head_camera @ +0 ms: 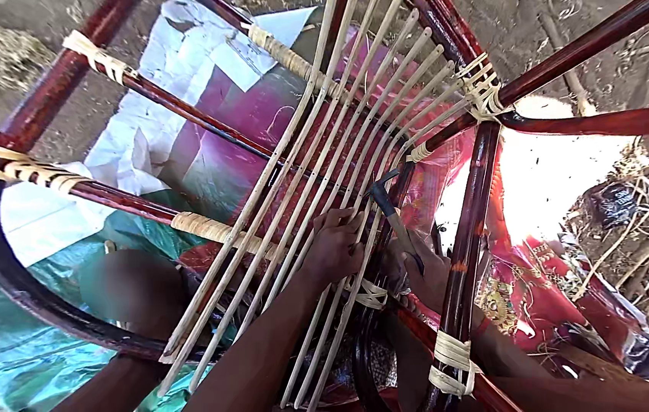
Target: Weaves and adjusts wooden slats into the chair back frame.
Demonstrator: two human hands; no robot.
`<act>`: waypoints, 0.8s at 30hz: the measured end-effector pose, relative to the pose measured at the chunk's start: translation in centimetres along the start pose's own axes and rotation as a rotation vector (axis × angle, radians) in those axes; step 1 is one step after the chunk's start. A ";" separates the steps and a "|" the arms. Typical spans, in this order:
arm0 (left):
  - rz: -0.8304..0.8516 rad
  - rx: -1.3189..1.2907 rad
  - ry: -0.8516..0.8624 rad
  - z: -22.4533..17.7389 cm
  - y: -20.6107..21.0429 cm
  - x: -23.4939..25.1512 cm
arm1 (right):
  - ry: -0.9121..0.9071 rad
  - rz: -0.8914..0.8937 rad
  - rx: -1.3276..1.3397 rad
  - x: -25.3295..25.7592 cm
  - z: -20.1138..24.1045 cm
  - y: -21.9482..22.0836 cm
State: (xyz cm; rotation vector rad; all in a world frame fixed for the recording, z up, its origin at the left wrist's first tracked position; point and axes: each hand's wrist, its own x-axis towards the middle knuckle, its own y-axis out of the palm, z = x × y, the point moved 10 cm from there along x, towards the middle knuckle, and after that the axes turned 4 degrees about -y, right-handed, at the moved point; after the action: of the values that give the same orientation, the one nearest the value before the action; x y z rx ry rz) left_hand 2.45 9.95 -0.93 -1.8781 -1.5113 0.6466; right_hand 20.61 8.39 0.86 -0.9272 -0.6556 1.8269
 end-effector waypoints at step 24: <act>-0.036 -0.040 0.006 -0.2 -0.3 0.1 | -0.150 -0.027 -0.228 1.5 -0.7 -3.2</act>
State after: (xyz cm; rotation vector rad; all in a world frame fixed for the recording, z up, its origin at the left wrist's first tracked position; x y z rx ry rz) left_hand 2.43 10.04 -0.52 -1.8767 -1.5611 0.5984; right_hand 22.44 11.13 2.39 -0.9295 -0.9817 1.8362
